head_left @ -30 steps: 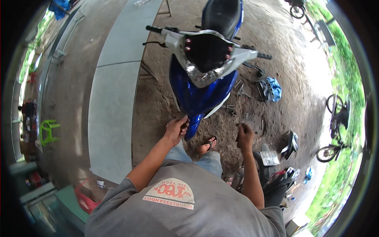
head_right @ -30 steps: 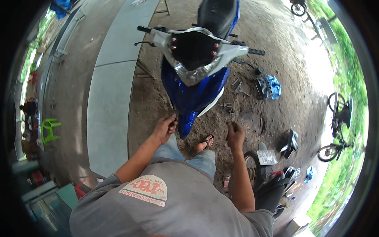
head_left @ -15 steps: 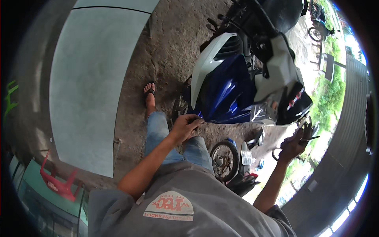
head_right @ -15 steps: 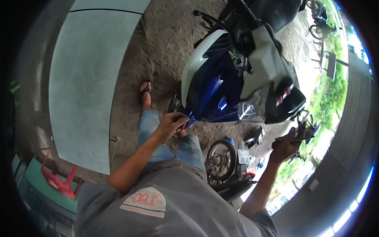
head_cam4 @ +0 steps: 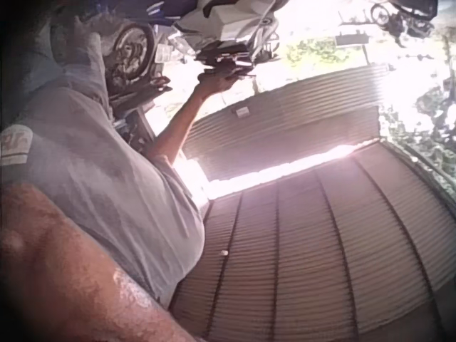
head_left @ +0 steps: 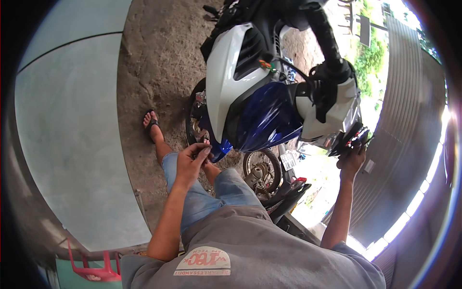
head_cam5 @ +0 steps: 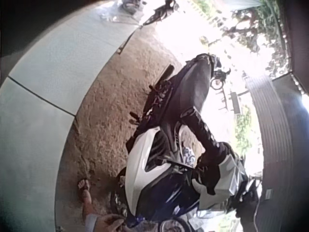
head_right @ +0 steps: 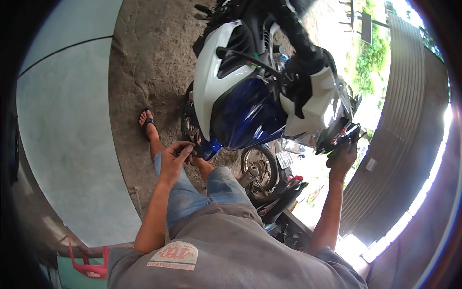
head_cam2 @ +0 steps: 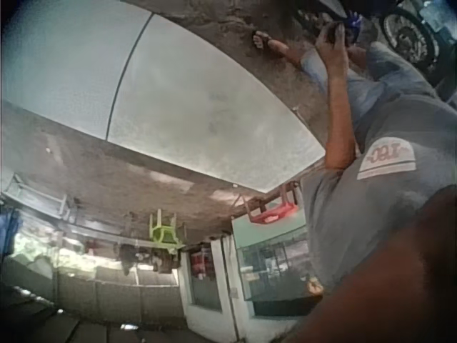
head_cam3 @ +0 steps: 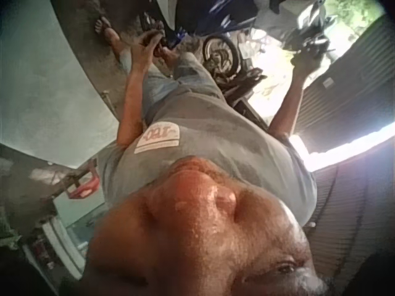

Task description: Removing and replacing plastic fairing panels and screws on a motorcycle.

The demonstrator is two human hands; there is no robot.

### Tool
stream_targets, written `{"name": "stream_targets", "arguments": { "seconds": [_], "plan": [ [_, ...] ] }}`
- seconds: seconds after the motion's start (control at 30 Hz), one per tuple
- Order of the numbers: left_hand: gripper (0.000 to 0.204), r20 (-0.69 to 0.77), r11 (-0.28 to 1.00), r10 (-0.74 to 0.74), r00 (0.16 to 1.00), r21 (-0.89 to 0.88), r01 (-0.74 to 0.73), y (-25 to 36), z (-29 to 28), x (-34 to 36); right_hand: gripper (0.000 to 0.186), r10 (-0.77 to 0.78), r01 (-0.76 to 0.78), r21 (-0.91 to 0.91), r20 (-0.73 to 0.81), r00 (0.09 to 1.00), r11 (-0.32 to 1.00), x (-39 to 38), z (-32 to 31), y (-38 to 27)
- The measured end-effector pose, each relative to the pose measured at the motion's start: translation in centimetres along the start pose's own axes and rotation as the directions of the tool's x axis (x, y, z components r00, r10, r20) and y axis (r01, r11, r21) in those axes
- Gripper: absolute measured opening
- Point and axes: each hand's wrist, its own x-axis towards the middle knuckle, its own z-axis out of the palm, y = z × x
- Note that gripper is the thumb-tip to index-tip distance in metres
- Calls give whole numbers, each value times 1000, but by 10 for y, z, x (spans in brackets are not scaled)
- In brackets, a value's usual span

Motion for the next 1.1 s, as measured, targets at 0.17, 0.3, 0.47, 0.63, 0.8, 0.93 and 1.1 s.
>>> {"name": "stream_targets", "arguments": {
  "seconds": [0.17, 0.3, 0.47, 0.63, 0.8, 0.93, 1.1],
  "plan": [
    [18, 249, 990, 51, 967, 114, -82, 24, 68, 8, 63, 39, -39, -6, 63, 997, 999, -7, 3, -12],
    [22, 306, 986, 89, 948, 107, -127, 54, 114, -2, 67, -64, 50, 122, 107, 992, 991, -12, 7, -25],
    [23, 305, 978, 137, 942, 110, -177, 98, 147, -22, 73, 44, -59, 122, 118, 992, 991, -9, 7, -32],
    [20, 240, 959, 98, 966, 235, -156, 138, 166, -40, 84, -32, 17, 175, 81, 996, 984, -10, 4, -33],
    [18, 252, 893, 193, 948, 354, -276, 147, 211, -42, 97, 8, -9, 211, 6, 1000, 977, -7, 2, -31],
    [24, 281, 834, 385, 879, 302, -462, 133, 268, -46, 96, -27, 19, 294, 25, 999, 956, -4, -8, -17],
    [28, 269, 687, 638, 722, 223, -691, 101, 330, -46, 80, 96, -220, 799, 201, 975, 560, 33, -28, 47]
  ]
}}
